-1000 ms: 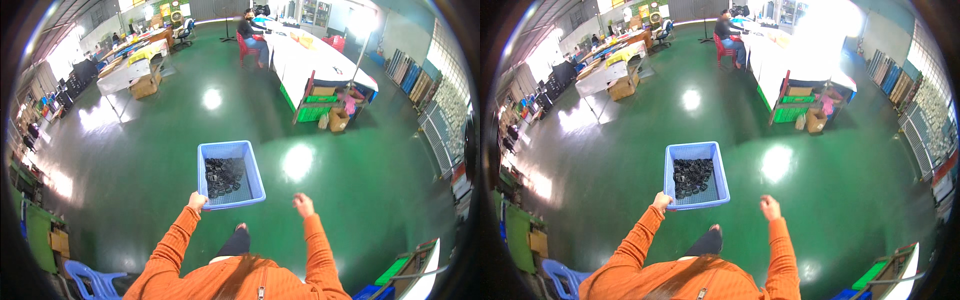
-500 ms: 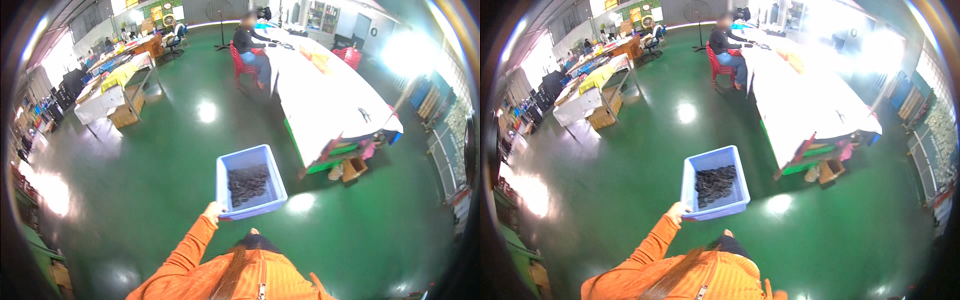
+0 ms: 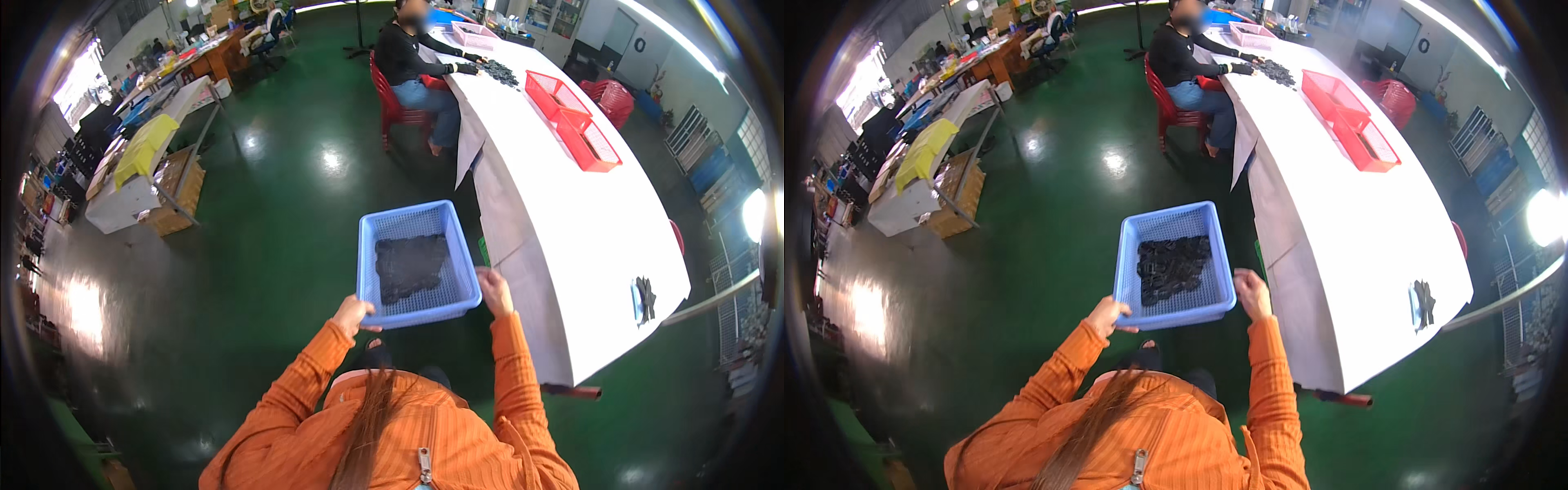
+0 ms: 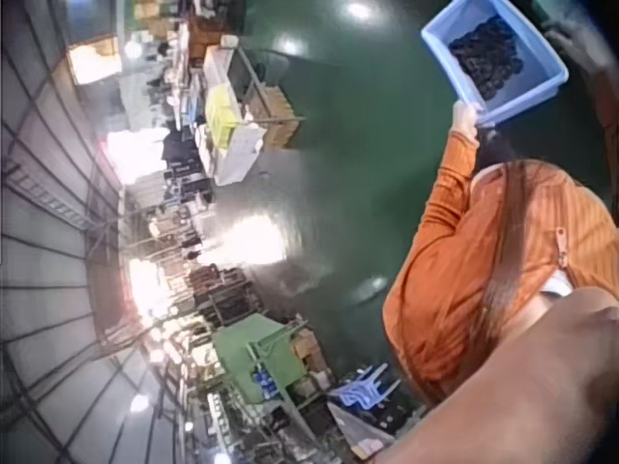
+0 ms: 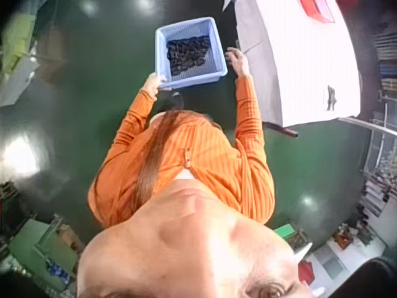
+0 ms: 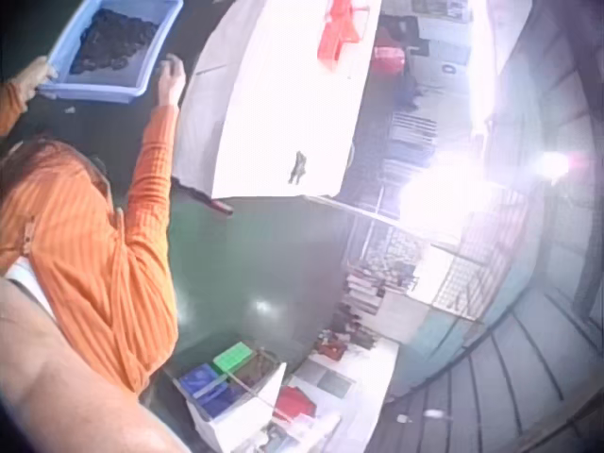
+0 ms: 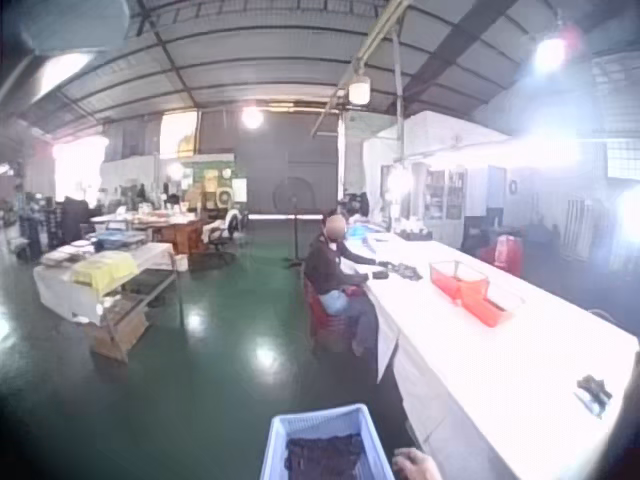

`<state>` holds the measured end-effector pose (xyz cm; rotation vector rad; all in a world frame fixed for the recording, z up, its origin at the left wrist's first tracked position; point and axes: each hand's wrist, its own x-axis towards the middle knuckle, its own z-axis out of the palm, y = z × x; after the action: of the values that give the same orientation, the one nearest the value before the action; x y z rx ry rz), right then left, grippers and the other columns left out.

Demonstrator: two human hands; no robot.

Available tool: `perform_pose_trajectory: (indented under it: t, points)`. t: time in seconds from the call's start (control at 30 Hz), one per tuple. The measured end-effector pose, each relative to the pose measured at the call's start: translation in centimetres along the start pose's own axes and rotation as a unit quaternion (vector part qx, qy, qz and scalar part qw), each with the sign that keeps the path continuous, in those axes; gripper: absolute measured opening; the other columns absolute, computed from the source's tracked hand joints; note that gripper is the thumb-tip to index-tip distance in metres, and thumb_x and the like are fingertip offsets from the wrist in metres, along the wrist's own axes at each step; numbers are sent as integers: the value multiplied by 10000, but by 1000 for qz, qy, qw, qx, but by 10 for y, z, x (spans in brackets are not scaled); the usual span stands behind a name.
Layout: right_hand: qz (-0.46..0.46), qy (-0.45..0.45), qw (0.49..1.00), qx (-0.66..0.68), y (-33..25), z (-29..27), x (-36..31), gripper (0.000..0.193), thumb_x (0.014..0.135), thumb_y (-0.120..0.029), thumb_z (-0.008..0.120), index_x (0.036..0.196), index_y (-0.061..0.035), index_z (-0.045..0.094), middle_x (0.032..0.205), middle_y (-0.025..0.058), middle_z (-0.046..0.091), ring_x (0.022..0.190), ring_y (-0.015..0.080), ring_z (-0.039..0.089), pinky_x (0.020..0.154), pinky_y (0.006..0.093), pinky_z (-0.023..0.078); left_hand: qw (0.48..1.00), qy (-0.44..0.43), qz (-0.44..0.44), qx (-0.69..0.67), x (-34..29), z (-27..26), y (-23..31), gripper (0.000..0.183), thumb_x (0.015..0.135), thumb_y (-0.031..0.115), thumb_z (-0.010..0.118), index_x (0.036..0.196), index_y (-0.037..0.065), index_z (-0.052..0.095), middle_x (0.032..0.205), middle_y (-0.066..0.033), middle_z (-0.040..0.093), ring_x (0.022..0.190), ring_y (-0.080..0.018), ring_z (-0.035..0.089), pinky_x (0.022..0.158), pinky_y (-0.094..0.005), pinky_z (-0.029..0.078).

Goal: The person dumps plastic buckles from baskets onto a sorting table, then walks across the workshop and strings metal buckles onto wire hooks by hand at another work table.

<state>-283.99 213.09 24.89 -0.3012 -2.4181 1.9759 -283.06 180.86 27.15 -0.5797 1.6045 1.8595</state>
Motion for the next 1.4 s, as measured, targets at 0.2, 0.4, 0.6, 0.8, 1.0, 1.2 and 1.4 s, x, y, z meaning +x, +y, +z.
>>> perform_pose_trajectory:
  t: [0.2,0.4,0.6,0.8,1.0,1.2,1.4]
  points:
    - [281,16,960,0,34,-48,119,311,819,-185,549,1092,-38,528,907,62,599,734,133,597,590,247,468,994,-73,-86,17,268,57,228,298,771,30,421,1029,-119,409,995,-251,506,778,-365,596,626,-434,551]
    - [290,137,941,109,86,-127,326,293,842,-184,503,1094,-34,514,864,87,617,706,162,619,571,271,487,984,-146,-30,102,456,173,410,271,773,16,416,984,-153,399,912,-256,531,727,-351,606,616,-399,560]
    - [191,84,977,54,-55,-125,588,287,838,-159,505,1092,-29,532,881,83,619,737,138,607,621,239,449,983,-154,-69,67,594,258,553,292,817,39,367,1039,-149,389,973,-261,522,823,-355,587,642,-418,554]
    - [140,114,983,30,-95,-135,741,271,842,-129,483,1087,-25,534,879,70,624,752,150,612,642,238,450,965,-216,-97,114,731,304,629,326,776,27,404,1056,-139,389,946,-267,526,746,-358,595,610,-435,553]
    - [224,180,954,87,-104,-126,792,271,835,-140,496,1081,-35,542,888,65,619,759,128,607,648,244,452,965,-200,-104,132,781,351,690,278,737,-10,431,984,-134,410,879,-232,523,726,-359,590,565,-425,559]
    - [256,198,939,116,-108,-131,836,273,842,-141,490,1091,-39,538,896,65,619,770,129,604,660,248,454,969,-192,-104,113,815,371,688,282,715,-29,443,986,-107,430,900,-201,519,739,-350,590,555,-411,560]
    - [281,195,933,110,-117,-137,851,269,844,-140,492,1088,-38,540,891,63,618,769,130,603,660,244,452,977,-185,-70,85,798,376,667,320,726,-17,449,1045,-43,443,959,-165,540,742,-286,614,568,-376,561]
